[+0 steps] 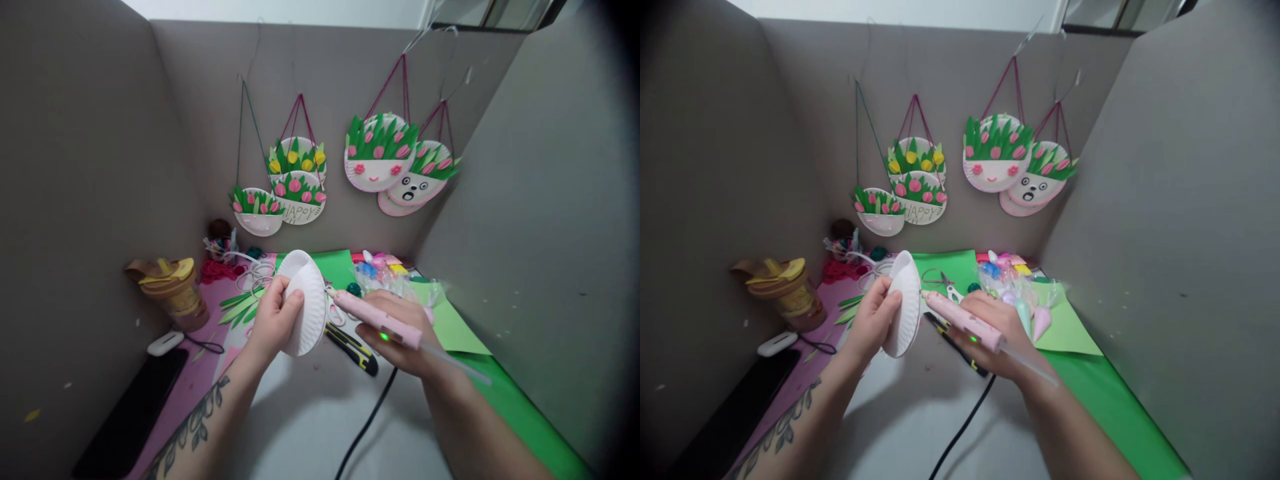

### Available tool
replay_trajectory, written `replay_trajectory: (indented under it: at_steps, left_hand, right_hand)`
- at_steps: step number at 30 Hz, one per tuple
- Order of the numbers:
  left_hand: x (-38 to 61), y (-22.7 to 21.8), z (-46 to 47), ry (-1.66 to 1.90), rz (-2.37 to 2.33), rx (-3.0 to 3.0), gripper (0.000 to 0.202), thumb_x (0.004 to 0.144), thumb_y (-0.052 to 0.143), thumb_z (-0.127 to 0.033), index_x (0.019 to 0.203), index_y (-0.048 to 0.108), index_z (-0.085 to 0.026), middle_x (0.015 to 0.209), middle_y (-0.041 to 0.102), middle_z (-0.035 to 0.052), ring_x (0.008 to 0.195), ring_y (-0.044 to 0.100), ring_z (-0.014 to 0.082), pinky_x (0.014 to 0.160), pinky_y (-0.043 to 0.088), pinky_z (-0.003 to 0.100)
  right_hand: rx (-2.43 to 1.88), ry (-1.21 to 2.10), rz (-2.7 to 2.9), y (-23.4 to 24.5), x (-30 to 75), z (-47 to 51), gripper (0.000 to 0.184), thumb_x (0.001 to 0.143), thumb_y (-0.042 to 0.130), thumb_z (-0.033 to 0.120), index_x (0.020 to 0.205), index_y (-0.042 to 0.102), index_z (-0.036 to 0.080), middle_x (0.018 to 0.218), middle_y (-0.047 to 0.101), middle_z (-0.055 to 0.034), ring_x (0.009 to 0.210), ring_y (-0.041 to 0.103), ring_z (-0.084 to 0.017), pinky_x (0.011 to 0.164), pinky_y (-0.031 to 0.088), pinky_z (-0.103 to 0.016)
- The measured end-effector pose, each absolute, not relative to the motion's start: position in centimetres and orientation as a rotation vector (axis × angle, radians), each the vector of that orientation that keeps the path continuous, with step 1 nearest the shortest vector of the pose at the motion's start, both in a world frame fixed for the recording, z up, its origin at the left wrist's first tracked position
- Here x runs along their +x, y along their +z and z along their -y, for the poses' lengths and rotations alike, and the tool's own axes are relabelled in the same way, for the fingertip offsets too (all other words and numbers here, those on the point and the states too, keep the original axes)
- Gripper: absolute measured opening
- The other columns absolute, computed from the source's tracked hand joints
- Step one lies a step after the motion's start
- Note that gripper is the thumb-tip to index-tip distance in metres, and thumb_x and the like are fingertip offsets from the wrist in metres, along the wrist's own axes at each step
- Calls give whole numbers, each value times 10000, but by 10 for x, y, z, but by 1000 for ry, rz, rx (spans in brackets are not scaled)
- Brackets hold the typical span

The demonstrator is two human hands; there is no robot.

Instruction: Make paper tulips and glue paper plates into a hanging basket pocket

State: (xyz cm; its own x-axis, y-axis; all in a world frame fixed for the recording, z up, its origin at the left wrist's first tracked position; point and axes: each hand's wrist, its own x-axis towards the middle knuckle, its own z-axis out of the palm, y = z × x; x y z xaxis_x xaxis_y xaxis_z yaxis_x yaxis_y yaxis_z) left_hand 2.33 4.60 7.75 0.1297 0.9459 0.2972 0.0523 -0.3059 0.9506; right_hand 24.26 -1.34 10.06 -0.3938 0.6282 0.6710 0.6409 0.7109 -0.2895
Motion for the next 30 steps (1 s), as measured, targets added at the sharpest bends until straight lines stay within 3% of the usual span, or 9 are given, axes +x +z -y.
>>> replay_trajectory:
  at_steps: [16,26,30]
  left_hand:
    - [22,80,-48,1354,-1015,1502,184,821,539,-366,777,486,-195,697,479,-31,616,428,119,557,339,225]
    - [21,75,-48,1318,-1021,1618,206,827,529,-389,767,471,-200,700,451,-26,637,417,127,570,349,231]
    - [20,74,-46,1288,-1014,1675,224,821,536,-410,771,477,-201,683,452,-29,620,412,126,548,331,228]
  right_hand:
    - [-923,-12,2248,106,244,17,355,920,522,276,1267,571,216,849,681,-43,759,622,-177,667,510,-312]
    - [-970,53,2151,105,245,16,282,891,556,259,1156,622,188,752,657,-42,676,603,-177,596,471,-313]
    - [-975,-1,2131,106,244,16,321,888,543,224,1202,601,188,765,666,-49,674,612,-188,583,468,-321]
